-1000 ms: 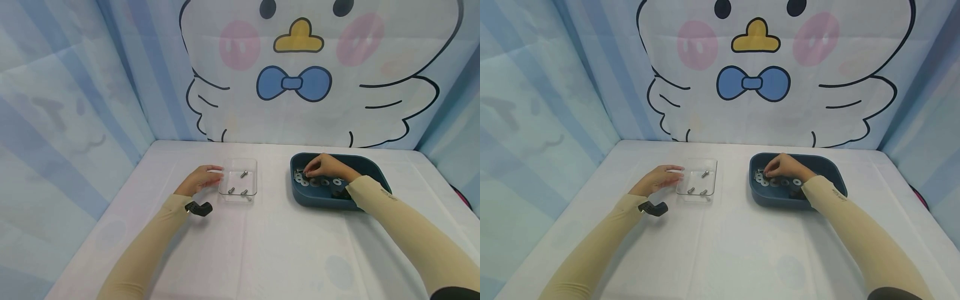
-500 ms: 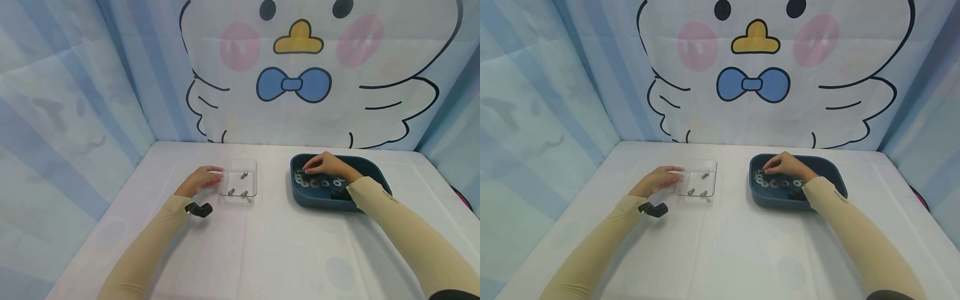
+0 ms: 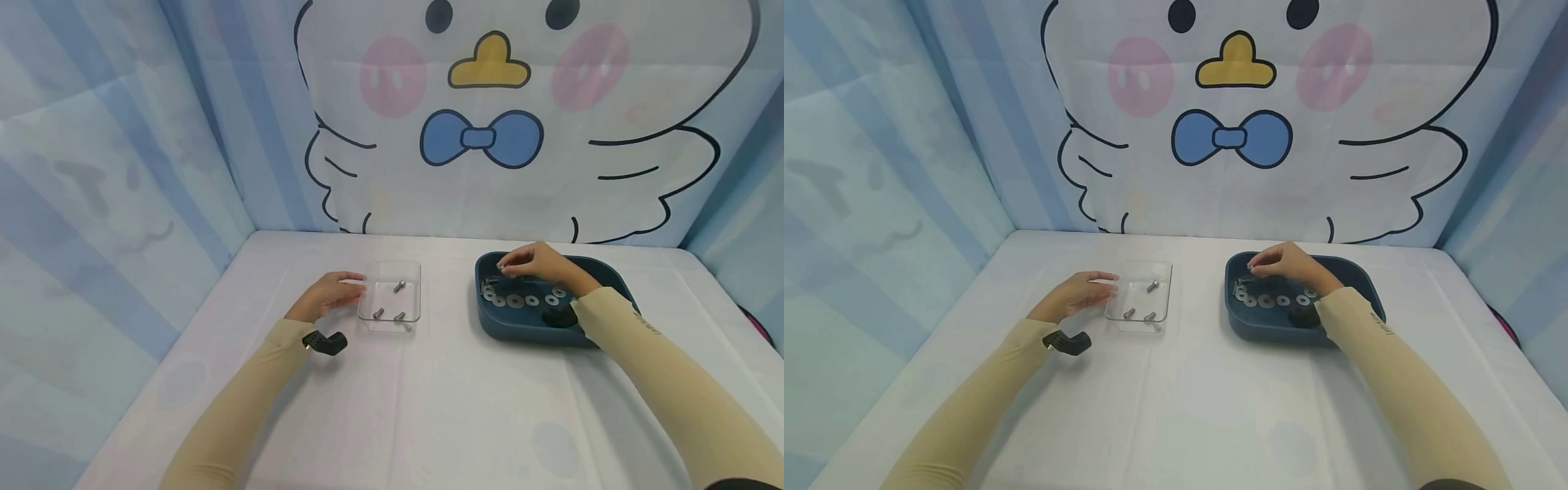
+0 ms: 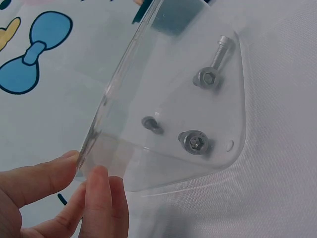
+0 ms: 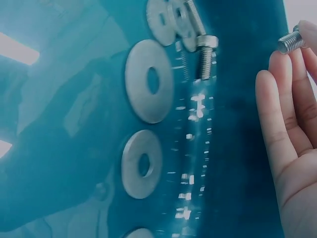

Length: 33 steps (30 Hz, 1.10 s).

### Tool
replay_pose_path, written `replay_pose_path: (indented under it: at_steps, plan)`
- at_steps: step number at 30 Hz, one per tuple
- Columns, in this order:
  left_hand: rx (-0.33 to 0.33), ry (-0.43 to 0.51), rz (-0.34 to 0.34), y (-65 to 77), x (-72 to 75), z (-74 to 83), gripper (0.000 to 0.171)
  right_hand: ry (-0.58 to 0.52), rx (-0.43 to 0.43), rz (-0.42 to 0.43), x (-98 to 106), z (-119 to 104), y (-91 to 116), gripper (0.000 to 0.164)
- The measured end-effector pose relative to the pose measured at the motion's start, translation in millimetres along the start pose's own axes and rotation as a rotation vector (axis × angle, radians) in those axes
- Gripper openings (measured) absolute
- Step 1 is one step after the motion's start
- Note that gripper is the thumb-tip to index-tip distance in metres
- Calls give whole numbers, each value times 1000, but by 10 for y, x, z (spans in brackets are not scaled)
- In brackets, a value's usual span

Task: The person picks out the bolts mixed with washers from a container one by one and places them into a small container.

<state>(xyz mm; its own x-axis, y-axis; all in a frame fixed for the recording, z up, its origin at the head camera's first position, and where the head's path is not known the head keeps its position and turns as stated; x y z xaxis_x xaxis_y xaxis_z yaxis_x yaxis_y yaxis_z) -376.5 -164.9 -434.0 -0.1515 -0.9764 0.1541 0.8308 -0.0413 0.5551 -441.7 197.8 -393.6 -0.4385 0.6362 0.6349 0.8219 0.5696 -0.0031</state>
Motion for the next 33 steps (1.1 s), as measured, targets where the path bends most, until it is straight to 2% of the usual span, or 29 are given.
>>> replay_pose_path:
  at_steps: [11, 17, 20, 23, 27, 29, 33]
  plan:
    - [8, -7, 7, -16, -1, -12, 48, -96, 16, 26, 54, -114, -8, 42]
    - [6, -8, 10, -28, -1, -17, 48, -216, 17, 60, 41, -218, -13, 45]
    - [6, -9, 10, -27, 0, -16, 48, -315, 18, 90, 22, -296, -25, 40]
    - [7, -7, 11, -22, -1, -14, 48, -402, 30, 116, -6, -384, -46, 29]
    - [12, -1, 12, -12, -2, -12, 48, -467, 31, 145, -44, -472, -76, 20]
    - [13, 3, 11, -10, -3, -11, 48, -485, 19, 159, -64, -501, -89, 23]
    - [15, 6, 9, -10, -5, -10, 48, -479, -10, 167, -116, -559, -117, 39]
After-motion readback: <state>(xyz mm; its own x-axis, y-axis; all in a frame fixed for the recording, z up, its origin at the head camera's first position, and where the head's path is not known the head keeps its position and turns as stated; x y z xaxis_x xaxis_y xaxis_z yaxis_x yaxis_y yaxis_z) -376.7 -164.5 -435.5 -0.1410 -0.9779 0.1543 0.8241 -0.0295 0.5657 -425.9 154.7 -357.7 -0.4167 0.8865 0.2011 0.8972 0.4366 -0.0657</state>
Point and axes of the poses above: each hand's wrist, its own y-axis away from the middle knuckle, its own x-axis out of the back of the hand, z = x × y, the point moved 9 cm from there along -y, towards the middle knuckle, and after that the axes turned 8 degrees about x, right-handed, at the moved point
